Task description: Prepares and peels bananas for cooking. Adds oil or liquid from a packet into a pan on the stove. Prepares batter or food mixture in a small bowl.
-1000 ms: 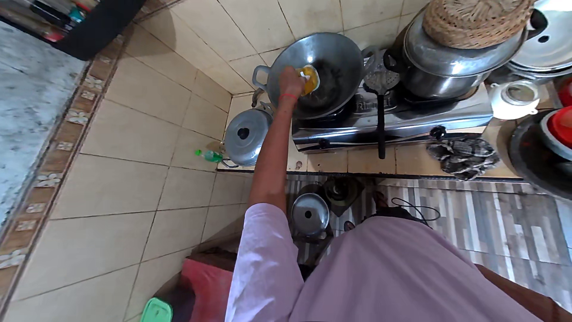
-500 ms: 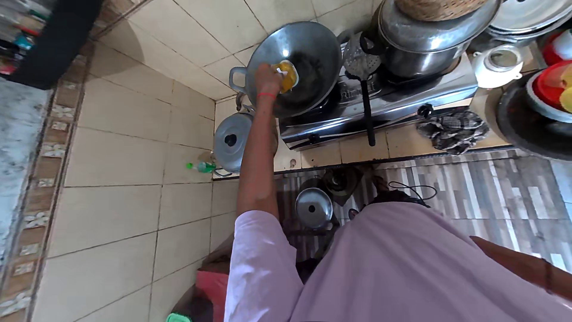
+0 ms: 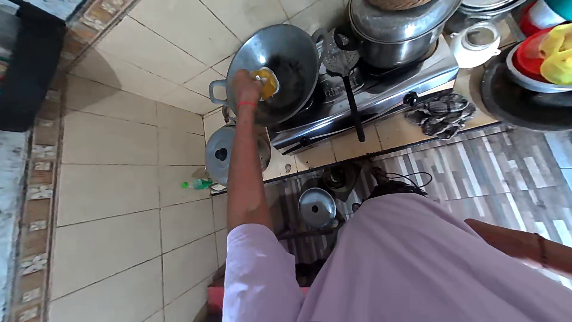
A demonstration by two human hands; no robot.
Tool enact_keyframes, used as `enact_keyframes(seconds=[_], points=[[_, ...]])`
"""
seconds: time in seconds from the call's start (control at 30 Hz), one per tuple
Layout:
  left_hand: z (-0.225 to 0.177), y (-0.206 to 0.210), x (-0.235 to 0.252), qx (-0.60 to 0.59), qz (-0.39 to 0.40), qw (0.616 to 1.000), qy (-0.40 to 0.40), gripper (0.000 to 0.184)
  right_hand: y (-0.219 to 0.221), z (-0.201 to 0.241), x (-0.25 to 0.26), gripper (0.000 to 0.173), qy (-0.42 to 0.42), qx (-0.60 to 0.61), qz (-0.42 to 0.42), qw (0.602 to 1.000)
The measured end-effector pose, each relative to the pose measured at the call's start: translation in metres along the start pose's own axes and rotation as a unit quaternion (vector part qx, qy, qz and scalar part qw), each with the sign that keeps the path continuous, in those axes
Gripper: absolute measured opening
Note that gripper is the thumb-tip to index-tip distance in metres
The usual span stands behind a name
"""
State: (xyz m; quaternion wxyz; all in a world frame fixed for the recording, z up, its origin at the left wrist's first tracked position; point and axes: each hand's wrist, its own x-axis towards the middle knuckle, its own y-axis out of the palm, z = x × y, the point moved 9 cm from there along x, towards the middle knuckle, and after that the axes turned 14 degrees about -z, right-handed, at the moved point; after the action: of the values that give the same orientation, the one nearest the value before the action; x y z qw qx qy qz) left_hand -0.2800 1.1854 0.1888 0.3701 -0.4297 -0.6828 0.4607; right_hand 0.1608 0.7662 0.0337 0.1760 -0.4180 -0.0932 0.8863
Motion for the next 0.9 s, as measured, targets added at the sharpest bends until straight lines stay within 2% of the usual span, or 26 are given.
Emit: enact_keyframes(seconds=[0.07, 0.17, 0.27, 0.33, 0.5, 0.63, 0.73, 0.9], points=[[-0.004, 0.000, -0.003, -0.005, 0.009, 1.000, 0.002, 0.043, 0.006, -0.001, 0.004, 0.028, 0.004, -0.052, 0.022, 0.998], [-0.007, 0.000, -0.005, -0.005, 0.014, 1.000, 0.001, 0.042, 0.029, -0.037, 0.022, 0.025, -0.092, -0.053, -0.047, 0.993], [-0.009, 0.001, -0.005, -0.002, 0.015, 1.000, 0.007, 0.041, 0.022, -0.033, 0.019, 0.024, -0.153, -0.031, -0.089, 0.984], [-0.009, 0.002, -0.003, -0.001, 0.014, 1.000, 0.007, 0.041, 0.010, -0.014, 0.011, 0.026, -0.036, -0.039, -0.001, 0.999], [-0.012, 0.001, -0.003, 0.005, 0.012, 1.000, 0.010, 0.038, -0.003, 0.000, 0.003, 0.025, 0.002, -0.011, 0.000, 1.000], [-0.014, 0.001, -0.002, 0.010, 0.014, 1.000, 0.008, 0.040, -0.005, 0.003, 0.001, 0.024, -0.006, 0.000, -0.012, 1.000], [-0.015, 0.001, -0.002, 0.010, 0.012, 1.000, 0.018, 0.040, -0.012, 0.015, -0.004, 0.026, 0.019, -0.015, 0.025, 0.999], [-0.018, 0.001, -0.001, 0.005, 0.005, 1.000, 0.029, 0.038, -0.009, 0.014, -0.002, 0.027, -0.055, -0.040, 0.004, 0.998]])
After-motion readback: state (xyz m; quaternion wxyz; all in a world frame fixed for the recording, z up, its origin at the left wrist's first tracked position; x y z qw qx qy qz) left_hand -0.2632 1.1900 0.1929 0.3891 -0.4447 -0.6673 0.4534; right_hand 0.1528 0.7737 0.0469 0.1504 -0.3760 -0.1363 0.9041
